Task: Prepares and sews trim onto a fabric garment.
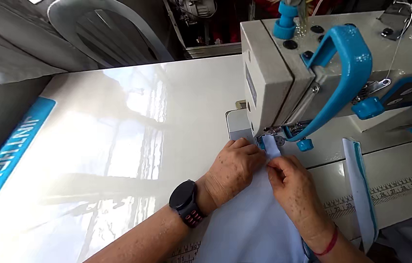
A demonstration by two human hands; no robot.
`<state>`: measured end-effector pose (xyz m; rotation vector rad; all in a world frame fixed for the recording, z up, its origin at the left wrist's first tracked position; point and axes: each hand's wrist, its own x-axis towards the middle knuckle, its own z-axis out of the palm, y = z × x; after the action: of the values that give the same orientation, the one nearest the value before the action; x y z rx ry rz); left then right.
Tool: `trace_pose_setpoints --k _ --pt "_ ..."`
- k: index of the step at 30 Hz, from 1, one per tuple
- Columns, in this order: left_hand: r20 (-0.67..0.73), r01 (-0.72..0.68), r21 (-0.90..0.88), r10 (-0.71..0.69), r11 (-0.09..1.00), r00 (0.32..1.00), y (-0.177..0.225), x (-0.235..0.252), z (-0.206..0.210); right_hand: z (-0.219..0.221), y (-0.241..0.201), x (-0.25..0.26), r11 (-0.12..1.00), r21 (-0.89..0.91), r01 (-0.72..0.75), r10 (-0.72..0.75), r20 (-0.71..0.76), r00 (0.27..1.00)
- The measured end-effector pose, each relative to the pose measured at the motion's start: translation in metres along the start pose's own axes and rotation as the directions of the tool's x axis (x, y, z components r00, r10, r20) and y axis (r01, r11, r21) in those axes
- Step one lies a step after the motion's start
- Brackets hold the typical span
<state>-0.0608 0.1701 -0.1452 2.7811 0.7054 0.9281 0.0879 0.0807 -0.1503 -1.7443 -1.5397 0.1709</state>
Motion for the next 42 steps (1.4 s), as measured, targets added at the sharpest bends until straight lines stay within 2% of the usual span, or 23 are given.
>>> trace_pose_setpoints --k 4,8,11,15,20,25,29,31,35,38,42 --pt "-0.053 0.197 -0.09 -0.202 0.976 0.978 -0.005 0.009 0.011 0.003 -0.002 0.0 1.0 -0.008 -0.017 0.017 -0.03 0.999" --pt "0.067 0.342 -0.091 -0.337 0.935 0.939 0.002 0.017 0.006 0.005 0.001 -0.001 1.0 -0.017 -0.011 0.01 -0.056 0.998" --pt "0.166 0.372 -0.131 -0.349 0.919 0.922 0.003 0.026 0.001 0.005 0.003 -0.002 1.0 -0.004 -0.003 0.002 -0.063 0.998" --pt "0.182 0.334 -0.181 -0.302 0.925 0.936 0.002 0.022 -0.002 0.005 0.005 -0.003 1.0 0.016 0.008 -0.007 -0.073 0.997" --pt "0.241 0.462 -0.351 -0.399 0.814 0.885 0.002 0.02 -0.009 0.006 0.006 -0.005 0.999 0.03 0.025 -0.022 -0.1 0.995" --pt "0.272 0.38 -0.377 -0.291 0.845 0.917 -0.005 0.023 -0.015 0.006 0.006 -0.006 0.998 0.048 0.035 -0.03 -0.104 0.994" --pt "0.382 0.45 -0.335 -0.317 0.828 0.868 -0.007 0.032 -0.023 0.006 0.007 -0.007 0.998 0.052 0.043 -0.037 -0.105 0.994" --pt "0.397 0.438 -0.326 -0.299 0.838 0.868 -0.009 0.034 -0.024 0.006 0.007 -0.006 0.998 0.05 0.044 -0.038 -0.109 0.993" --pt "0.293 0.281 -0.326 -0.187 0.903 0.938 -0.013 0.032 -0.019 0.006 0.007 -0.006 0.998 0.052 0.046 -0.039 -0.117 0.992" --pt "0.288 0.225 -0.343 -0.126 0.912 0.949 -0.014 0.032 -0.019 0.006 0.007 -0.007 0.998 0.052 0.044 -0.037 -0.118 0.992" --pt "0.299 0.221 -0.35 -0.115 0.911 0.947 -0.014 0.033 -0.021 0.006 0.007 -0.007 0.997 0.059 0.042 -0.035 -0.115 0.993"
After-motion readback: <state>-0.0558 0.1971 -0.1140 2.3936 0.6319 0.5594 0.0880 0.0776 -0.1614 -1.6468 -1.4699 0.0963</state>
